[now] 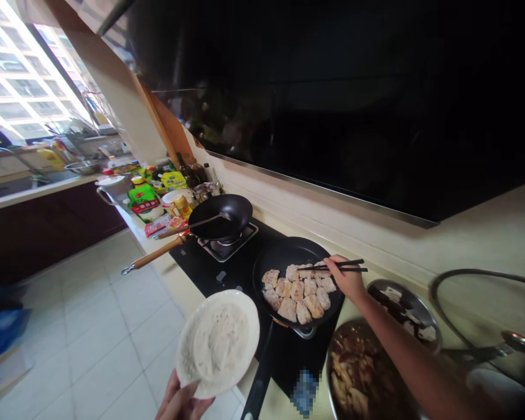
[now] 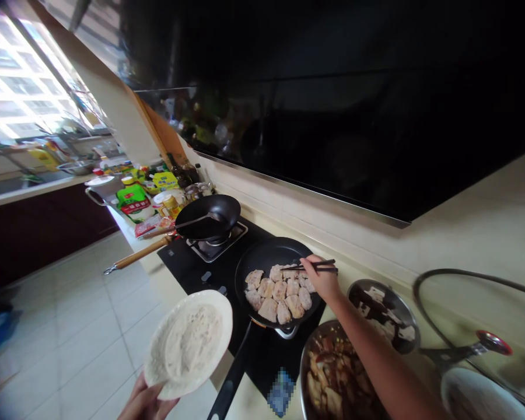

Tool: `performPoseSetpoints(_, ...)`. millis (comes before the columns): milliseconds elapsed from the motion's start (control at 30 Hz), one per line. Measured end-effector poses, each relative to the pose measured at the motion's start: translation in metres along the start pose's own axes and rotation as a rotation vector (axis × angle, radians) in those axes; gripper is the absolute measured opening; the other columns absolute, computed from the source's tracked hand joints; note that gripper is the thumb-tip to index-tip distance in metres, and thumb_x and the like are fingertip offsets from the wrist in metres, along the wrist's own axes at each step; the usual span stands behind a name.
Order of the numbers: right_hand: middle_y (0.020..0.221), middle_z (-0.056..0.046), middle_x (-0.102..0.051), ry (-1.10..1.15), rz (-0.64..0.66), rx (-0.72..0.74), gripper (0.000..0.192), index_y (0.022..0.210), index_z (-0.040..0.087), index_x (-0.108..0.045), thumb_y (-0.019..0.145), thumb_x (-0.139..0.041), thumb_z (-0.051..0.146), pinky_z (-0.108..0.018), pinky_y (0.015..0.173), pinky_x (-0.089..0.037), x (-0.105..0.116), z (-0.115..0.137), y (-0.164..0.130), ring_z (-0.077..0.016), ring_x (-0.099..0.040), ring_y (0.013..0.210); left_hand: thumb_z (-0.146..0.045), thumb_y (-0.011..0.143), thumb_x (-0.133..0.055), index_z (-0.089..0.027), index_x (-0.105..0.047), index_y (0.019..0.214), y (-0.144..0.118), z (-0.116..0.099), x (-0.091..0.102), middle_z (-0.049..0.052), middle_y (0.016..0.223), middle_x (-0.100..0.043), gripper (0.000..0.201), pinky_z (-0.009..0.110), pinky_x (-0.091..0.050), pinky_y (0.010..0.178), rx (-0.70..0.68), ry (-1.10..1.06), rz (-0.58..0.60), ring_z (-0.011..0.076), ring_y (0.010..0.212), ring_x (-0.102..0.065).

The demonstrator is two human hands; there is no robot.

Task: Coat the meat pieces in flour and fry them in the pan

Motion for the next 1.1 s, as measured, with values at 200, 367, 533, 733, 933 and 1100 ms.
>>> performPoseSetpoints(200, 0.068, -0.002, -0.067, 0.04, -0.071, -0.025, 0.03, 0.073, 0.023, -0.064, 0.087, -0.056, 0.047, -0.03, 0.063, -0.055, 0.019, 0.012, -0.031, -0.019, -0.067, 0.066, -0.015, 0.047, -0.086, -0.032, -0.069, 0.105, -0.016, 0.0, -0.016, -0.002, 0.127, -0.063, 0.063, 0.029, -0.062, 0.067, -0.026, 0.016, 0.024, 0.0197, 0.089, -0.067)
performPoseSetpoints(367, 0.071, -0.001, -0.069, 0.028, -0.31, -0.222, 0.034, 0.079, 0.023, -0.061, 0.089, -0.051, 0.054, -0.03, 0.062, -0.057, 0.099, 0.019, -0.117, -0.0177, -0.068, 0.061, -0.013, 0.049, -0.083, -0.03, -0.07, 0.104, -0.037, -0.001, -0.037, -0.002, 0.117, -0.068, 0.059, 0.026, -0.062, 0.061, -0.08, 0.077, 0.136, 0.0165, 0.078, -0.067)
performPoseSetpoints(533, 0.061, -0.004, -0.067, -0.131, -0.518, -0.416, 0.042, 0.076, 0.022, -0.06, 0.083, -0.053, 0.063, -0.032, 0.054, -0.054, 0.182, 0.018, -0.229, -0.0196, -0.065, 0.053, -0.008, 0.055, -0.078, -0.026, -0.069, 0.105, -0.062, 0.018, -0.062, -0.002, 0.102, -0.07, 0.055, 0.027, -0.063, 0.054, -0.028, 0.161, 0.251, 0.0176, 0.073, -0.068)
performPoseSetpoints(733, 0.053, -0.004, -0.065, -0.189, -0.585, -0.505, 0.043, 0.071, 0.022, -0.059, 0.082, -0.053, 0.064, -0.034, 0.049, -0.052, 0.204, 0.003, -0.316, -0.0206, -0.06, 0.045, -0.003, 0.06, -0.07, -0.024, -0.067, 0.103, -0.088, 0.055, -0.088, 0.0, 0.097, -0.07, 0.048, 0.026, -0.063, 0.053, 0.046, 0.141, 0.317, 0.0166, 0.068, -0.069)
performPoseSetpoints(933, 0.081, -0.004, -0.072, -0.169, -0.156, -0.317, 0.026, 0.082, 0.026, -0.064, 0.092, -0.049, 0.044, -0.032, 0.07, -0.057, 0.132, 0.032, -0.33, -0.0209, -0.069, 0.077, -0.002, 0.061, -0.069, -0.023, -0.067, 0.101, -0.099, 0.063, -0.095, -0.002, 0.09, -0.072, 0.045, 0.026, -0.063, 0.053, 0.016, 0.1, 0.282, 0.0151, 0.063, -0.069)
performPoseSetpoints(1100, 0.083, -0.001, -0.069, -0.241, 0.285, 0.115, 0.023, 0.078, 0.024, -0.064, 0.096, -0.049, 0.027, -0.026, 0.075, -0.053, 0.083, 0.081, -0.316, -0.0162, -0.065, 0.081, -0.001, 0.063, -0.067, -0.023, -0.066, 0.101, -0.107, 0.065, -0.078, -0.002, 0.09, -0.073, 0.043, 0.025, -0.063, 0.057, -0.006, 0.081, 0.24, 0.0136, 0.063, -0.069)
Point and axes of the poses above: each hand's wrist, its own y-axis towards the middle knuckle, its own x-axis out of the back of the hand, z = x × y, the point moved 6 cm from there along y, towards the middle knuckle
